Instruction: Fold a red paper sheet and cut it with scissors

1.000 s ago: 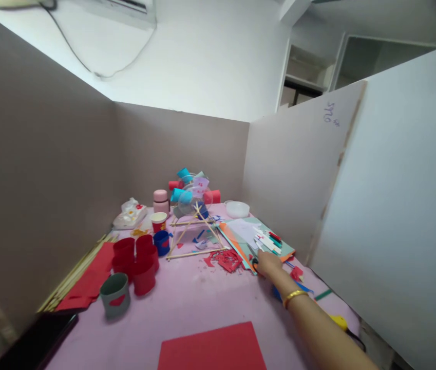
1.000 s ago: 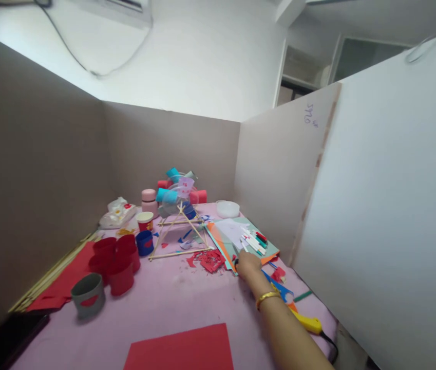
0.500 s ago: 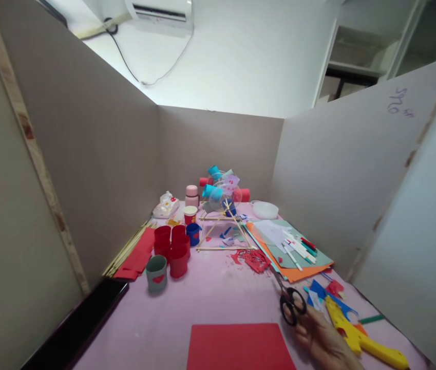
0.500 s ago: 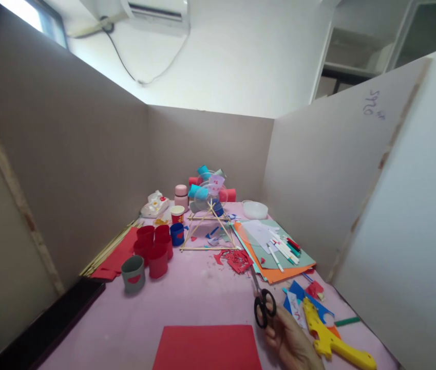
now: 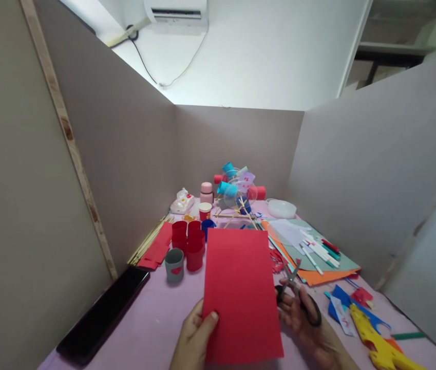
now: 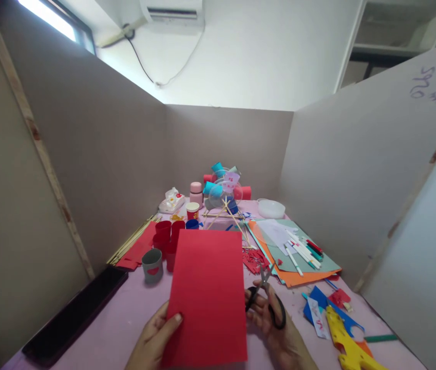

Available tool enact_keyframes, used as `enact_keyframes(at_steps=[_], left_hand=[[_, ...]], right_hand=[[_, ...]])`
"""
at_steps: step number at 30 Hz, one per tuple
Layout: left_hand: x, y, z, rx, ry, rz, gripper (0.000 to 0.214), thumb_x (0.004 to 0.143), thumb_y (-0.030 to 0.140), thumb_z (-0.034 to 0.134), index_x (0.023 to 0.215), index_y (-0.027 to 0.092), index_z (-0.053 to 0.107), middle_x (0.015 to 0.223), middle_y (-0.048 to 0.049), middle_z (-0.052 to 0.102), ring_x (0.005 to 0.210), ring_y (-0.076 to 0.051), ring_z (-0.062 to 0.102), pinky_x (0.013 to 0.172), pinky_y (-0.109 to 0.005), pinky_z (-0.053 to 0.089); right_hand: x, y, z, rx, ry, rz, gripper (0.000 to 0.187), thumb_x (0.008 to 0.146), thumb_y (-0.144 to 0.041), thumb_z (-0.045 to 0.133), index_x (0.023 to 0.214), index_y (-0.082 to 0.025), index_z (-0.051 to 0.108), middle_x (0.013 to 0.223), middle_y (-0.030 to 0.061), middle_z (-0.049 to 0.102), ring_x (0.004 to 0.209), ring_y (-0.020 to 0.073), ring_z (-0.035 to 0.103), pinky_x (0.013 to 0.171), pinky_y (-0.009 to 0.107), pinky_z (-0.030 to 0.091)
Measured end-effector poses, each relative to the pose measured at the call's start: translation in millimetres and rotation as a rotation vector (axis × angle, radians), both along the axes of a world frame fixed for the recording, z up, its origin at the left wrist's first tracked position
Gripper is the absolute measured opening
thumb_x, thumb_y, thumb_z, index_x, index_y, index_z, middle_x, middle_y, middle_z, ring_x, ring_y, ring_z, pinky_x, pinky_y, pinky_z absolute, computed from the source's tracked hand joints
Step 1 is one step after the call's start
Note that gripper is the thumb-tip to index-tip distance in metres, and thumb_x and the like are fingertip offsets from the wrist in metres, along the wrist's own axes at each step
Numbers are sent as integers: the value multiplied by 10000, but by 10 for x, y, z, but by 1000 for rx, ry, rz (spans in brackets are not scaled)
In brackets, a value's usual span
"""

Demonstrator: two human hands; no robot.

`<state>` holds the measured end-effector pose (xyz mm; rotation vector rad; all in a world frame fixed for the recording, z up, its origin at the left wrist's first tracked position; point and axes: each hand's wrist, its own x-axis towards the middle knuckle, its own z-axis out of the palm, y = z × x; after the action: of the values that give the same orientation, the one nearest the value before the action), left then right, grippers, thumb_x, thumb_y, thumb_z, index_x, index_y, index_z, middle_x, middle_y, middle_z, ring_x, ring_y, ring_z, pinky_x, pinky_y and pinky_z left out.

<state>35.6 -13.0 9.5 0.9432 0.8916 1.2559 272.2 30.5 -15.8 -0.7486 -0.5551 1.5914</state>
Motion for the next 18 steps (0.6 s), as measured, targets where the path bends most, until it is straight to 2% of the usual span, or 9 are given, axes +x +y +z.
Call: enact_keyframes(at_steps=[2,5,8,11,12,15,16,18], left_hand=[[123,78,-41,11,10,-44,476,779,405,580,1185,155,580,1100,-130,703,1010,-277,648,905,-447,467],[260,119,-124,29,83,-69,481,751,461,592,1114,147,616,1010,-137,722,963,-292,661,864,-462,482],[246,158,-144,61,210,-4,476,734,523,591,1019,148,655,972,-136,717,956,-302,652,850,-461,487],[29,277,-66,112,411,228,455,779,504,552,1085,172,609,1137,-138,634,1091,-290,572,933,-455,434],[-74,336,-31,132,482,344,482,792,494,535,1155,178,557,1237,-144,560,1170,-289,507,981,-460,390],[-384,539,39,170,668,686,626,803,469,510,1330,165,360,1472,-156,212,1360,-289,224,1090,-467,233],[-470,606,42,171,720,754,689,789,456,531,1361,138,316,1490,-173,128,1386,-303,140,1106,-474,191],[-600,723,17,175,802,806,764,766,428,569,1393,110,270,1492,-189,106,1400,-322,94,1122,-477,141]], right_hand=[[-102,-19,-7,10,-14,16,544,625,-442,806,1076,-208,611,842,64,757,879,267,696,785,374,520],[-159,-44,-4,-45,-61,12,627,554,-290,858,1127,-193,623,825,66,767,886,292,696,852,406,503],[-136,-59,-20,-114,-25,-7,719,506,-282,862,1176,-199,615,886,78,769,887,316,696,873,430,501],[-70,-55,-55,-226,-7,12,707,526,-291,851,1182,-193,606,857,82,773,848,325,708,839,452,524],[-47,-51,-66,-265,-2,31,693,541,-293,845,1180,-183,602,827,85,774,828,329,713,822,461,533],[-5,-37,-83,-311,45,63,684,567,-277,835,1186,-142,575,793,102,772,770,335,721,793,480,546],[-4,-32,-84,-310,68,58,699,565,-264,834,1195,-133,561,810,107,772,756,335,722,790,483,548],[-13,-27,-84,-317,96,45,742,556,-238,837,1224,-132,532,869,116,768,751,334,723,791,483,551]])
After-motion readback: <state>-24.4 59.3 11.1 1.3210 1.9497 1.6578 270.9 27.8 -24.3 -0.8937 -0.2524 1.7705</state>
